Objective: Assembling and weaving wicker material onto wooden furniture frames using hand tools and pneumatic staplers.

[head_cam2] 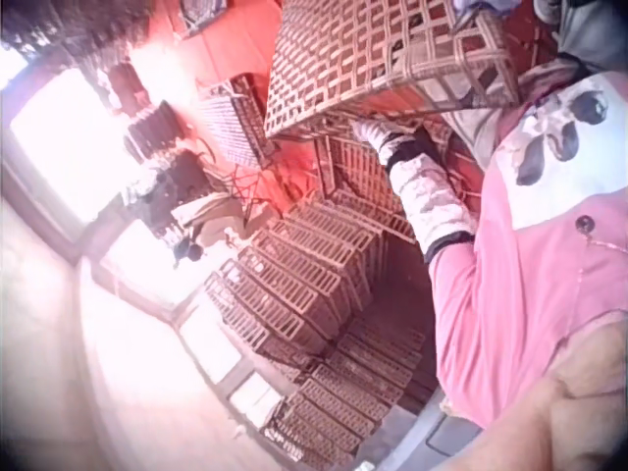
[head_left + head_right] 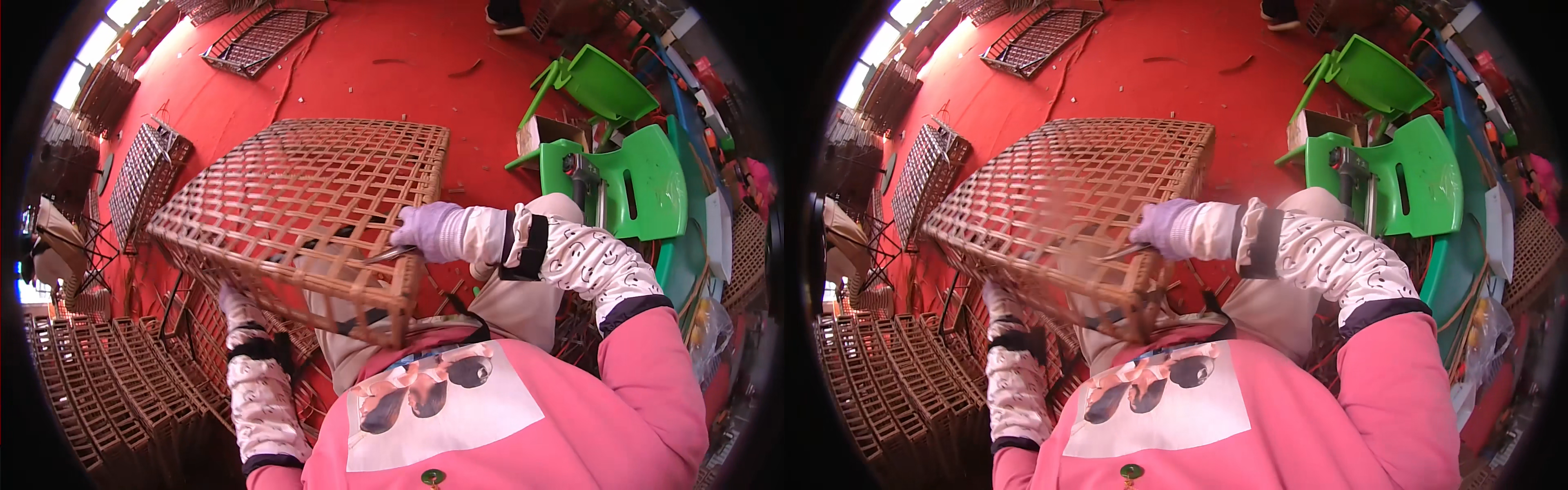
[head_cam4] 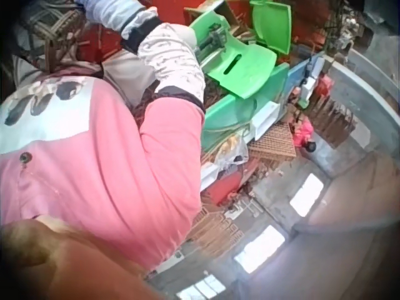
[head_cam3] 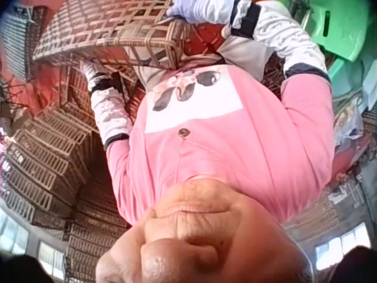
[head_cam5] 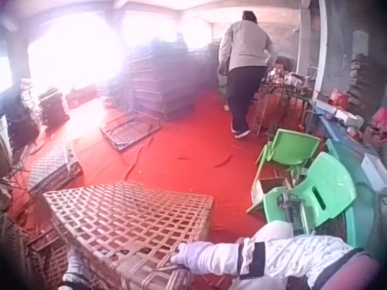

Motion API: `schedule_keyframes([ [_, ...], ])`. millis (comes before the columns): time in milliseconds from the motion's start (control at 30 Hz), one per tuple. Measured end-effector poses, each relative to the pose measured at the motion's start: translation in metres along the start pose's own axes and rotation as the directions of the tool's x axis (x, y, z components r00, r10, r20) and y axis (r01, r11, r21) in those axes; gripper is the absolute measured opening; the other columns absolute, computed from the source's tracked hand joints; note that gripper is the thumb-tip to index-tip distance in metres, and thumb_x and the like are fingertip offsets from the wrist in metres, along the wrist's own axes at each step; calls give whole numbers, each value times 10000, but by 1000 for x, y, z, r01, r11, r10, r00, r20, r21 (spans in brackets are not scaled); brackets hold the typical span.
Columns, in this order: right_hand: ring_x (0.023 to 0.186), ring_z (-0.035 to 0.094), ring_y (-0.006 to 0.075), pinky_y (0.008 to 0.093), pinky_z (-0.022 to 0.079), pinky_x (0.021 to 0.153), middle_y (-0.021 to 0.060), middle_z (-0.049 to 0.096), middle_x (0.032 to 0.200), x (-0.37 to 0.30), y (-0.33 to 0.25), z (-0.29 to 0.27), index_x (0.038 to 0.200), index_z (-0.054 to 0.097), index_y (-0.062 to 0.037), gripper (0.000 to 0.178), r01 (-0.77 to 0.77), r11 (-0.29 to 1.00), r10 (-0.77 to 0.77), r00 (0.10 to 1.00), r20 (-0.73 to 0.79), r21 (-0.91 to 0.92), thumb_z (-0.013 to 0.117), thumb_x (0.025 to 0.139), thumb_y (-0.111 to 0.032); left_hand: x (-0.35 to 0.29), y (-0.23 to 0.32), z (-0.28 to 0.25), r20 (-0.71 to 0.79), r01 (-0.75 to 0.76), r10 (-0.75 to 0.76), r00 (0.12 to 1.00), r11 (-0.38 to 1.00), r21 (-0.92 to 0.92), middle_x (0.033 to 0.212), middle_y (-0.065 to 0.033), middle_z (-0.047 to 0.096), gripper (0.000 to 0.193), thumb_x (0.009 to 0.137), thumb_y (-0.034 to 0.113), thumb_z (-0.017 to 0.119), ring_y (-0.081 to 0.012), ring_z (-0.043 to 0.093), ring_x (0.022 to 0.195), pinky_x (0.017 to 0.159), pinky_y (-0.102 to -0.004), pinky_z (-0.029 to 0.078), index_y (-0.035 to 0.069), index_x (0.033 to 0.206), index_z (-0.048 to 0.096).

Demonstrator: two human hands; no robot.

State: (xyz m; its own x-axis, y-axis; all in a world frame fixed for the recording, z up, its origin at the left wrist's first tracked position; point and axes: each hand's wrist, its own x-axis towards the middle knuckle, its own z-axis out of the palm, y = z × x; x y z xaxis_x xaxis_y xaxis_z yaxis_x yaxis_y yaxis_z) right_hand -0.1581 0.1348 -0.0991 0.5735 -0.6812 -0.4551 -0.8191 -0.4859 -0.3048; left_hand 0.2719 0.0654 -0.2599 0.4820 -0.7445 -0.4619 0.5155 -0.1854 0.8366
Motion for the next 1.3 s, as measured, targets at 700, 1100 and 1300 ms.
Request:
schedule_keyframes([
  [700, 937, 555, 294, 364, 446, 820, 126, 564, 1009, 63, -133, 15, 1006, 559, -90, 341, 326, 831, -32, 837, -546, 452, 642, 681, -151, -250, 41, -19, 499, -676, 505, 704, 264, 688, 1081, -144, 560, 328, 886, 199, 488, -236, 541, 988, 878, -340, 401, -10, 1138, 500],
  [1100, 1009, 530, 258, 376, 441, 842, 75, 509, 1076, 69, -53, -30, 1083, 544, -148, 375, 66, 994, -46, 975, -218, 85, 591, 712, -141, -227, 44, -14, 689, -687, 521, 503, -243, 685, 864, -94, 594, 143, 828, 197, 561, -272, 572, 817, 741, -368, 444, 69, 859, 615],
  [1300, 914, 600, 291, 374, 490, 763, 117, 628, 961, 91, -67, -39, 967, 625, -89, 256, 4, 990, -9, 999, -31, -141, 601, 712, -71, -224, 48, -14, 690, -700, 538, 485, -234, 675, 845, -71, 590, 145, 803, 212, 595, -252, 567, 796, 709, -355, 447, 81, 860, 619],
])
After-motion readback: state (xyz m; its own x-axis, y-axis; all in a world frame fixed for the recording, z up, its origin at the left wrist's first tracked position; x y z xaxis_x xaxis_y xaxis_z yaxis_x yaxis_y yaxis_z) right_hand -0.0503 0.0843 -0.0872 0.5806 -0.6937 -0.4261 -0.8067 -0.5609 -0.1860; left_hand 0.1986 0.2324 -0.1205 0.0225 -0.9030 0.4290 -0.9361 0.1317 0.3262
